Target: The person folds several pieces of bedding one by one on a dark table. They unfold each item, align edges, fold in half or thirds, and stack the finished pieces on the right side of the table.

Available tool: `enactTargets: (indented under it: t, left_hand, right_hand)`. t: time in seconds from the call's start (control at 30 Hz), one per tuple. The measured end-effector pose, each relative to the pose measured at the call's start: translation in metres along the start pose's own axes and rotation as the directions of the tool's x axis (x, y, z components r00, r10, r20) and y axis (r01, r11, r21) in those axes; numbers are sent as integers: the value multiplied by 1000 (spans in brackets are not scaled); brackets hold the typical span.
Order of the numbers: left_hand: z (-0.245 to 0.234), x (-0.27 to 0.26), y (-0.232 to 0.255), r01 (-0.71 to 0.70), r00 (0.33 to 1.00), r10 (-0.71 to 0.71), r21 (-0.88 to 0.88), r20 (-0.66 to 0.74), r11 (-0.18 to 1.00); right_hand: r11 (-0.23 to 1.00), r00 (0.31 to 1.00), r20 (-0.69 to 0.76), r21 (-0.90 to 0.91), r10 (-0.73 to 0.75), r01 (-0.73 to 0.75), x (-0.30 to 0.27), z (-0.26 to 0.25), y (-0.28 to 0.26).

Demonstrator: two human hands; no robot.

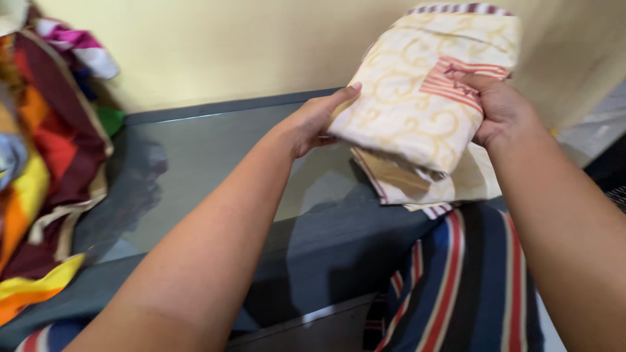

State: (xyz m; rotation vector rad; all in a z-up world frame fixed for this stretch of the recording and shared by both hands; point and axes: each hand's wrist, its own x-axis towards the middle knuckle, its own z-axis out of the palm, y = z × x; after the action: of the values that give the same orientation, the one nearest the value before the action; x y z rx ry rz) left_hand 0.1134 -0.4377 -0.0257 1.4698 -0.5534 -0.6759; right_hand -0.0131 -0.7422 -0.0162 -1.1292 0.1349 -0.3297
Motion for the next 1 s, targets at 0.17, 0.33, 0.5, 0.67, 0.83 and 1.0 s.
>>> enactTargets:
  t: [0.17, 0.33, 0.5, 0.67, 0.83, 1.0]
  left_hand:
    - [58, 69, -39, 191, 976, -150, -293, 156, 937]
    - [126, 124, -118, 367, 929, -362, -292, 74, 883]
    - [126, 148, -137, 348, 925, -378, -311, -40, 884]
    - [124, 118, -127, 220, 959, -257, -253, -123, 942]
    - [136, 99, -100, -81, 988, 58, -161, -142, 984]
    - [133, 68, -86, 49, 987, -77, -189, -143, 981]
  right_hand:
    - [942, 973, -193, 283, -126, 178, -1, -65, 27]
    - [931, 928, -333, 364, 168, -37, -15, -100, 83]
    - [854, 867, -428, 520, 254, 7, -19, -120, 51]
    - [964, 834, -522, 263, 178, -41, -23, -162, 16]
    - [939, 850, -524, 312, 44, 143, -18, -208, 10]
    - [996, 537, -839, -88, -80, 12, -26, -197, 19]
